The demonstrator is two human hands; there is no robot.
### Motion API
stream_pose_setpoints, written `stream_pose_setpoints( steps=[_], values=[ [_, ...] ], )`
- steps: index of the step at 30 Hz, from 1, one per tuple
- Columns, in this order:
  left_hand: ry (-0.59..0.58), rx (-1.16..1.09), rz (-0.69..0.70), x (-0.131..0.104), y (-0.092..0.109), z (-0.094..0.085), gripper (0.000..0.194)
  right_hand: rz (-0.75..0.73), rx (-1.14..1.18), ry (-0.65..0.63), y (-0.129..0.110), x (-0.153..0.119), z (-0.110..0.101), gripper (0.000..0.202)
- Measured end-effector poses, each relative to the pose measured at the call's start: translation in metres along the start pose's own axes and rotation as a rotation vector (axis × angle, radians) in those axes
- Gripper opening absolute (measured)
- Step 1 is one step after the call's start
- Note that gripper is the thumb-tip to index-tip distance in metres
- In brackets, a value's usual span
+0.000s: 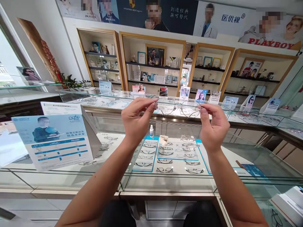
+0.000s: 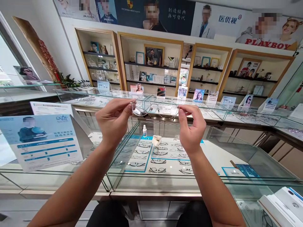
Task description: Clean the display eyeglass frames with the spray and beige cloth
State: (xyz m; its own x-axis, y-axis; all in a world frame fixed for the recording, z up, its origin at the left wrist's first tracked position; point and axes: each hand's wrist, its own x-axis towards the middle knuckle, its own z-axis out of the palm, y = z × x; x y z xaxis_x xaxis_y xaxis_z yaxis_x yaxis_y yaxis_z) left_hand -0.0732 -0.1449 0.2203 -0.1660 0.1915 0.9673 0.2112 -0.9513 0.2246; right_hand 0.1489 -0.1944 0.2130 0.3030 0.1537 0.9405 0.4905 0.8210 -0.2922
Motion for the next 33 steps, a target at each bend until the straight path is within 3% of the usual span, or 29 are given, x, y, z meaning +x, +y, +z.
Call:
stream_pose_setpoints(
  steps=[5,11,23,33],
  values=[
    [-0.011,-0.07,-0.034,0.007,0.018,-0.006,0.017,-0.056,-0.007,0.014,-0.024,0.009,-0.005,0.011],
    [0.018,-0.048,-0.043,0.008,0.034,-0.01,0.016,-0.05,0.0,0.029,-0.037,0.011,-0.009,0.012],
    [0.014,0.124,0.203,0.011,0.07,-0.017,0.012,0.034,0.122,0.048,-0.038,0.012,-0.018,0.012],
    [0.01,0.238,0.269,0.008,0.086,-0.017,0.01,0.116,0.184,0.035,-0.031,0.006,-0.02,0.014]
  ],
)
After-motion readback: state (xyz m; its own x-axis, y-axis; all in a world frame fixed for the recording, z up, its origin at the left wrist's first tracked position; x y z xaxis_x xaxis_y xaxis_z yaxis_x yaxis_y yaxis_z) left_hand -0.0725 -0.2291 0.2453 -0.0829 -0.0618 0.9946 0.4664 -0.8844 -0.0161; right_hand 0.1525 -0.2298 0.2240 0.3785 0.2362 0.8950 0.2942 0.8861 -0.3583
